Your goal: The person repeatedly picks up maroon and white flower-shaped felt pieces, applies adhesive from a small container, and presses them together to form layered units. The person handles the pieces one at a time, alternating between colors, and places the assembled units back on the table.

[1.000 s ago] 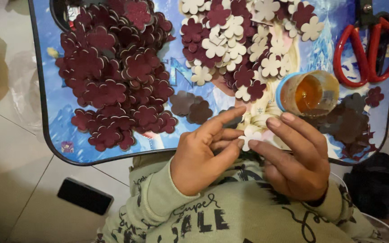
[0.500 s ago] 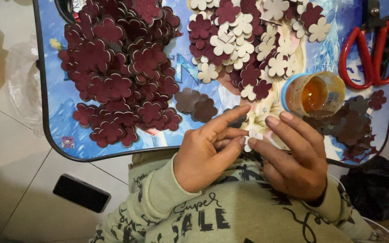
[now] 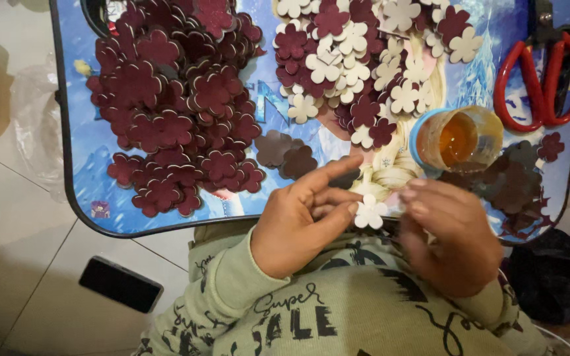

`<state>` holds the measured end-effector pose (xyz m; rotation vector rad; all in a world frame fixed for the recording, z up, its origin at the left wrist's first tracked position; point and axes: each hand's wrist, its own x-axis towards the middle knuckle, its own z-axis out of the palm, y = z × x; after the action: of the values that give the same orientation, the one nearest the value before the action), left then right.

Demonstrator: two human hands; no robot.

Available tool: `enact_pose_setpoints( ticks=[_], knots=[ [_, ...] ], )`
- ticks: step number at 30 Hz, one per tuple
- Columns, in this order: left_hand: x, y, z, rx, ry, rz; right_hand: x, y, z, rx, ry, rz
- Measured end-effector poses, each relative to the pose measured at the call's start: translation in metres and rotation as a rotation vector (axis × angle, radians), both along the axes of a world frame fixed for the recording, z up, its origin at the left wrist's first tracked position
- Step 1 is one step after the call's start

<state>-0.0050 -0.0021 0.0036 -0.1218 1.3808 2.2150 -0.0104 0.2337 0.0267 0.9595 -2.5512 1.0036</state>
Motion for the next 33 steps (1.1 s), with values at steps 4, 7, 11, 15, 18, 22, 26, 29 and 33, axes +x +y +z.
enact_pose_setpoints(
  ticks=[4, 7, 11, 15, 18, 22, 26, 29, 33],
  knots=[
    [0.003, -0.002, -0.007, 0.068, -0.008, -0.042, 0.002, 0.003, -0.009, 0.064, -0.209, 0.031],
    [0.004, -0.001, -0.012, 0.047, -0.032, -0.067, 0.012, 0.000, -0.014, -0.060, -0.172, -0.030],
    [0.006, 0.001, -0.014, 0.051, -0.065, -0.087, 0.014, 0.001, -0.020, -0.152, -0.212, 0.025],
    [0.008, -0.004, -0.005, -0.424, 0.063, -0.138, 0.014, 0.002, -0.022, -0.201, -0.242, 0.027],
    [0.007, -0.015, 0.002, -0.949, 0.855, 0.064, 0.015, 0.007, -0.024, -0.171, -0.229, 0.001],
    [-0.001, -0.020, 0.002, -1.077, 1.293, 0.040, 0.022, 0.010, -0.030, -0.228, -0.228, -0.109],
    [-0.003, -0.023, -0.006, -1.131, 1.463, -0.050, 0.023, 0.012, -0.033, -0.309, -0.238, -0.106],
    [0.002, -0.026, -0.008, -1.030, 1.473, -0.055, 0.024, 0.006, -0.033, -0.423, -0.277, -0.113],
    [0.008, -0.033, -0.004, -0.785, 1.237, 0.015, 0.023, -0.007, -0.031, -0.639, -0.414, -0.115]
  ],
)
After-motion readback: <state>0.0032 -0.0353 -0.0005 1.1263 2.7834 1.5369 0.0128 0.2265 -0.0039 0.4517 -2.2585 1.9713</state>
